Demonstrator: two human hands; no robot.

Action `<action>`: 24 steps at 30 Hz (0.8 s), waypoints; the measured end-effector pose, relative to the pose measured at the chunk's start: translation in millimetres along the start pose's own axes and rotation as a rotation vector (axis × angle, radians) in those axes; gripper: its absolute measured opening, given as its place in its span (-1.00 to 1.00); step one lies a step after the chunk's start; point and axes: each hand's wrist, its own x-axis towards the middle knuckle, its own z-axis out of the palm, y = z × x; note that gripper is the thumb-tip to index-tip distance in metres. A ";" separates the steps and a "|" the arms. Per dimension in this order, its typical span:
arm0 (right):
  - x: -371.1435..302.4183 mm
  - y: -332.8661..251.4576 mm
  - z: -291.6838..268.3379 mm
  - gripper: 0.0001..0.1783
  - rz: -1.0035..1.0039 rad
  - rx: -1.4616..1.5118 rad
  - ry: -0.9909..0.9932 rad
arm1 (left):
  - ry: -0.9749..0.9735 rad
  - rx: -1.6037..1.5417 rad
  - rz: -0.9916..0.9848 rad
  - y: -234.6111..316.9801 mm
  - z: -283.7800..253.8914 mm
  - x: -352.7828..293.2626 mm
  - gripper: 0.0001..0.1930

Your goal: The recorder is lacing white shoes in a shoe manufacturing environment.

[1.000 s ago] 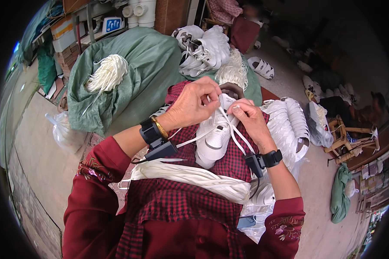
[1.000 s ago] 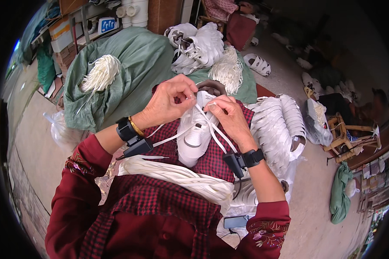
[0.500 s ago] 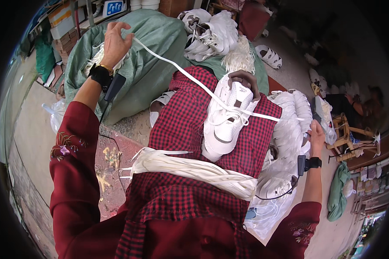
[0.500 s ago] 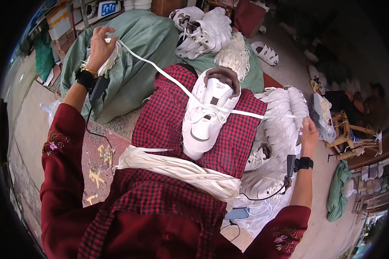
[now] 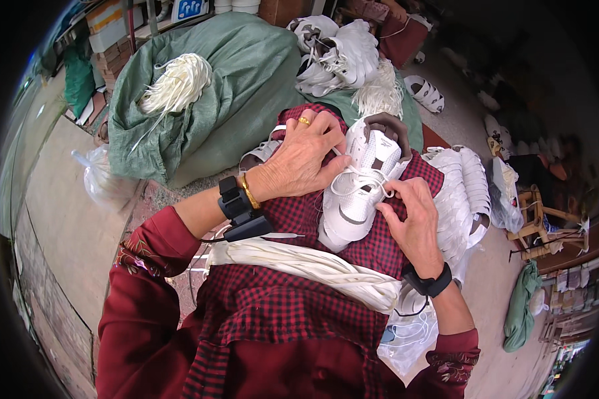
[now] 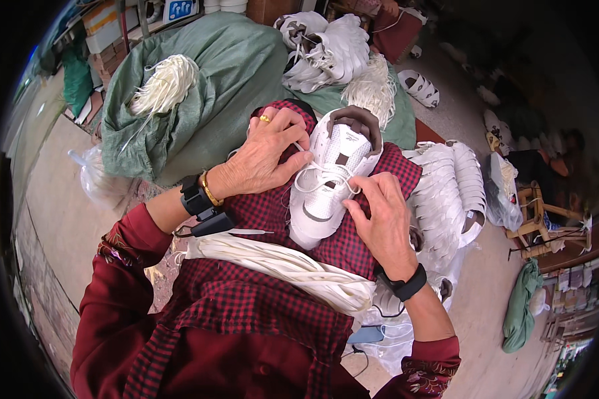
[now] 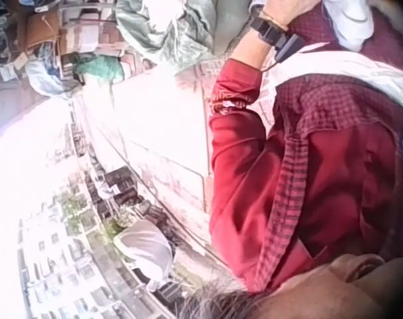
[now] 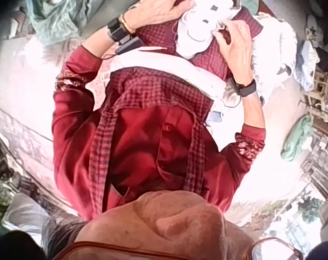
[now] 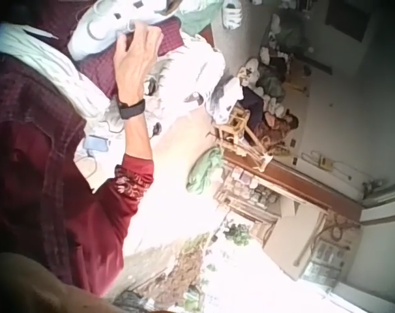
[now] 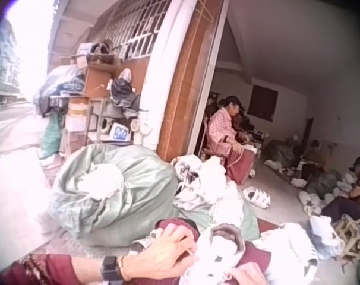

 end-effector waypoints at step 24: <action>35.1 19.6 1.4 -0.76 0.196 0.197 -0.114 | 0.129 -0.250 -0.155 -65.4 -38.3 8.1 -0.78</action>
